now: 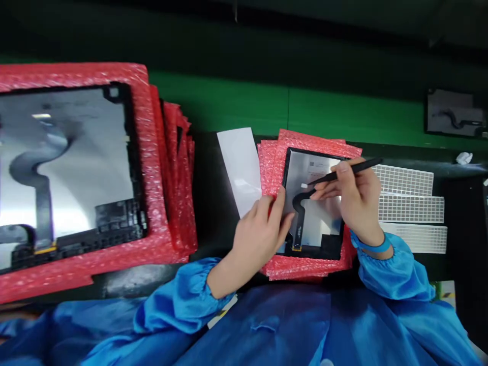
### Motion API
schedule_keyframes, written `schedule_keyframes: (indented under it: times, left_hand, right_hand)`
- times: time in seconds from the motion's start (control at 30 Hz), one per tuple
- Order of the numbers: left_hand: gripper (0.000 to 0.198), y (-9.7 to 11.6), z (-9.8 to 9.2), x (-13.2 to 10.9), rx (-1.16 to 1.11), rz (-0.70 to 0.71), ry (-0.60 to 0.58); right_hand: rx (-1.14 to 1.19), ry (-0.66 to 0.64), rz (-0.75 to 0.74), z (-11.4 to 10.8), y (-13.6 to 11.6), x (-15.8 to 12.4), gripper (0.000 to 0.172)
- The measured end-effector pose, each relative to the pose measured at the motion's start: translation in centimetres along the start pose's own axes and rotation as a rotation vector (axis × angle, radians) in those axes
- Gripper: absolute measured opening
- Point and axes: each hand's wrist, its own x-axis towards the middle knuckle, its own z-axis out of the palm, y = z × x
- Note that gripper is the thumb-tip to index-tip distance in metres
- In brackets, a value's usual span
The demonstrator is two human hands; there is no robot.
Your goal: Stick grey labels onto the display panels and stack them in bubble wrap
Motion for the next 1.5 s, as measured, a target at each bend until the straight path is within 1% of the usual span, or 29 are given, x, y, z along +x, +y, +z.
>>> schedule_keyframes:
  times: [0.07, 0.17, 0.3, 0.43, 0.67, 0.83, 0.93, 1.07, 1.23, 1.3, 1.37, 1.43, 1.5]
  left_hand:
    - [0.046, 0.1, 0.6, -0.7, -0.039, 0.01, 0.01]
    - [0.047, 0.4, 0.6, -1.2, -0.1, 0.008, 0.009]
    - [0.048, 0.0, 0.4, -0.9, -0.168, 0.003, -0.024]
    - [0.045, -0.5, 0.5, -0.7, -0.193, 0.04, -0.019]
    - [0.045, -1.1, 0.5, -0.2, -0.202, 0.086, -0.013]
    - [0.044, -1.6, 0.1, 0.3, -0.174, 0.09, -0.022]
    - [0.049, -2.0, -0.1, 0.5, -0.167, 0.087, -0.06]
    - [0.06, -2.2, -0.2, 0.7, -0.14, 0.063, -0.14]
    - [0.059, -2.3, -0.7, 1.3, -0.092, 0.042, -0.25]
    - [0.055, -2.5, -0.8, 1.3, -0.159, -0.009, -0.258]
    - [0.048, -2.6, -0.9, 1.2, -0.272, -0.145, -0.242]
    - [0.035, -2.7, -0.9, 1.0, -0.362, -0.277, -0.267]
    - [0.021, -2.6, -1.0, 0.9, -0.394, -0.325, -0.322]
  right_hand:
    - [0.004, -0.04, 0.026, 1.6, 1.0, 0.4, 0.035]
    - [-0.025, -0.064, 0.066, 2.4, 2.4, 0.4, 0.033]
    - [-0.06, -0.063, 0.094, 2.2, 2.9, 0.3, 0.035]
    - [-0.1, -0.043, 0.106, 2.3, 2.8, 0.3, 0.037]
    - [-0.141, -0.037, 0.139, 2.4, 2.9, 0.2, 0.037]
    - [-0.159, -0.049, 0.147, 2.4, 2.9, 0.3, 0.039]
    - [-0.162, -0.058, 0.148, 2.3, 2.9, 0.3, 0.039]
    - [-0.186, -0.079, 0.157, 2.3, 3.0, 0.4, 0.04]
    - [-0.163, -0.095, 0.176, 2.3, 3.3, 0.7, 0.045]
    - [-0.118, -0.084, 0.174, 2.1, 2.9, 0.6, 0.047]
    - [-0.067, -0.066, 0.152, 1.4, 2.2, 0.1, 0.045]
    - [-0.04, -0.024, 0.102, 0.3, 1.4, -0.8, 0.04]
    - [-0.039, 0.038, 0.032, -1.1, 1.2, -1.9, 0.034]
